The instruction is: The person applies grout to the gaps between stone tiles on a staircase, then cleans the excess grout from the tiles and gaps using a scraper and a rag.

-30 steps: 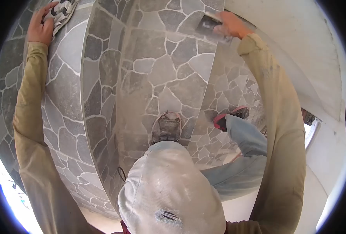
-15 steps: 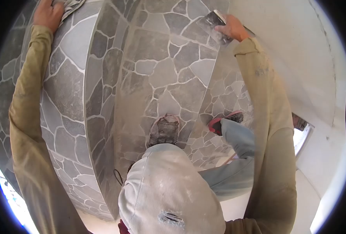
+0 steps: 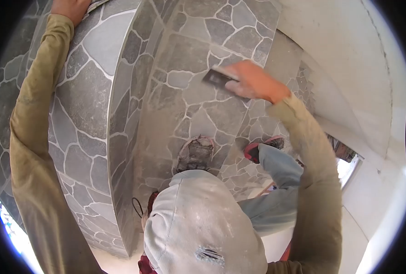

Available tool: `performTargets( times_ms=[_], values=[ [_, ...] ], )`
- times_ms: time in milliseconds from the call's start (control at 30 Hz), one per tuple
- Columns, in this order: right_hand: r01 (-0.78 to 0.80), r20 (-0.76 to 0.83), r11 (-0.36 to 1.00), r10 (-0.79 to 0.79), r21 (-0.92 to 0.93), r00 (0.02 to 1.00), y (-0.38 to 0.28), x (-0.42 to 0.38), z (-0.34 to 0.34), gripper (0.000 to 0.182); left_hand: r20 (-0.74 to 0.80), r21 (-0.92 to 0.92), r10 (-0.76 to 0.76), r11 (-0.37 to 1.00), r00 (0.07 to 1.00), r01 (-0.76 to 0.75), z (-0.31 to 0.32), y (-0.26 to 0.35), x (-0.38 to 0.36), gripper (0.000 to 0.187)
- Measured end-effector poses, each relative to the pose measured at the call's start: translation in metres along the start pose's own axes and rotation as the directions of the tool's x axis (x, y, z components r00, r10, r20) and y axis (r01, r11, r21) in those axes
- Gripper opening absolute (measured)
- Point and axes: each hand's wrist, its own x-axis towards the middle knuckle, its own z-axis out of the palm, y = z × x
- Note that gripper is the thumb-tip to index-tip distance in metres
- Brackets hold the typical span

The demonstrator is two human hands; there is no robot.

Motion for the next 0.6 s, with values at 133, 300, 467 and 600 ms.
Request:
performTargets(
  times_ms=[133, 300, 467, 600],
  values=[
    [-0.349, -0.679, 0.925, 0.162, -0.148, 0.716, 0.037, -0.026, 0.012, 0.034, -0.010, 0.126, 0.102, 0.987, 0.995, -0.100, -0.005, -0.001, 0.001, 0.035],
    [-0.557, -0.750, 0.805, 0.237, -0.204, 0.617, 0.014, -0.002, 0.061, 0.019, 0.016, -0.027, 0.160, 0.987, 0.987, -0.160, -0.006, -0.022, 0.008, 0.033],
    [-0.553, -0.829, 0.832, 0.281, -0.040, 0.483, 0.018, 0.046, 0.072, 0.024, 0.150, 0.042, 0.269, 0.960, 0.951, -0.278, -0.008, -0.056, 0.013, 0.050],
    [-0.649, -0.873, 0.734, 0.434, 0.199, 0.224, 0.019, 0.059, 0.054, 0.026, 0.202, 0.020, 0.221, 0.973, 0.954, -0.230, -0.010, -0.054, 0.013, 0.051]
  ],
)
